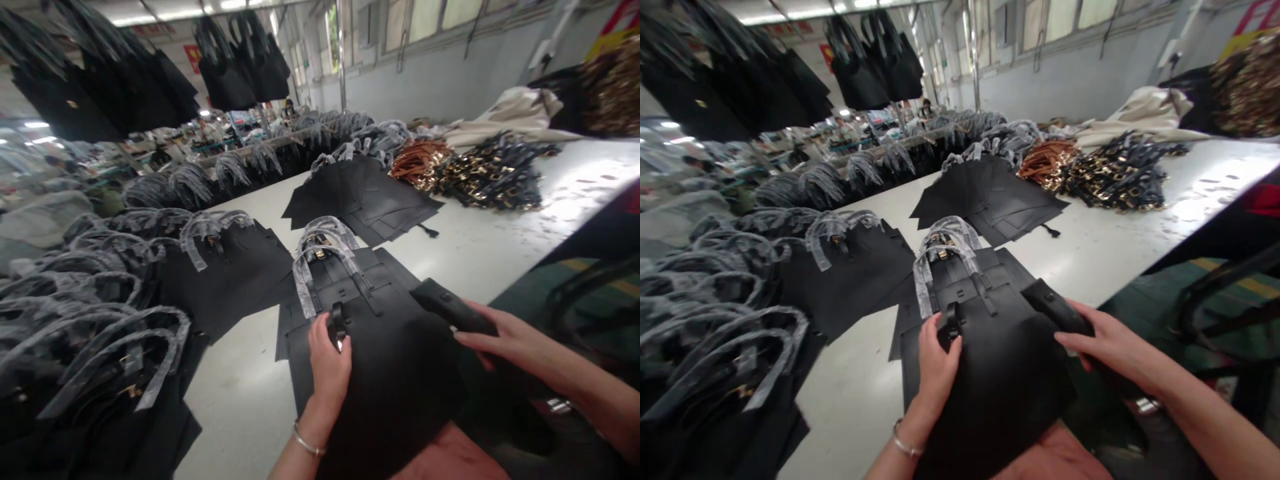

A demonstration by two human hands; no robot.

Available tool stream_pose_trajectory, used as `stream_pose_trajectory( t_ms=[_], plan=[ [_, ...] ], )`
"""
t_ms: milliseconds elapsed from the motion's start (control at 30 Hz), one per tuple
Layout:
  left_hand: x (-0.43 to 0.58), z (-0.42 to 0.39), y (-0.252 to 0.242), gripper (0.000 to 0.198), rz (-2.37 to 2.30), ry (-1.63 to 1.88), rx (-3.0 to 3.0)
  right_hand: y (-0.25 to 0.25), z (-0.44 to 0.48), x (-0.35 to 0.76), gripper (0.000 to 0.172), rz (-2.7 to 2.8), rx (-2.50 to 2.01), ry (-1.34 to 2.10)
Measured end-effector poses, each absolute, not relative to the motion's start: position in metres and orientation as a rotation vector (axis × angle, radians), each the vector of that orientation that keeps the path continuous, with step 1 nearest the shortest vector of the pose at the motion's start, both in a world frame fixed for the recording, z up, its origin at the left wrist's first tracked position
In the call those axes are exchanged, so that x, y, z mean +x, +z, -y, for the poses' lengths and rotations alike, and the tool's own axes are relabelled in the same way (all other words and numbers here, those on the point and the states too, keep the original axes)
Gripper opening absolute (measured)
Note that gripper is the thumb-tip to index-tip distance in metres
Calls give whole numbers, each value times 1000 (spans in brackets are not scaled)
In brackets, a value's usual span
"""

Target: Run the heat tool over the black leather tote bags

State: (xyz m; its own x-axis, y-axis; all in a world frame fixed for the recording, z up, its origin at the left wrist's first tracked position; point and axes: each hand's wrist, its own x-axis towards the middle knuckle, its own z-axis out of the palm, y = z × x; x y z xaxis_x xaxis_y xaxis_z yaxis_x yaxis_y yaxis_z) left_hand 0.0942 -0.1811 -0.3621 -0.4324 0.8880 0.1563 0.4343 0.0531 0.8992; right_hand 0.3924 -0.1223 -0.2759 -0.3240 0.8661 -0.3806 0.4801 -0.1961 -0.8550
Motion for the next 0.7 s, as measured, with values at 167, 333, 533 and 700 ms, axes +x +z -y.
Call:
stream_pose_trajectory(
  t_ms=[167,333,533,700],
  plan=[
    [97,147,-352,42,-1991,904,2067,-288,143,442,82,1609,-1692,1380],
    [93,99,-346,51,-2094,325,2079,-311,169,464,88,1470,-1808,1367],
    [58,66,-334,29,-2216,129,1958,-317,192,467,88,1382,-1831,1365],
    [30,56,-329,34,-2401,152,1910,-314,194,466,89,1419,-1823,1398]
  ],
)
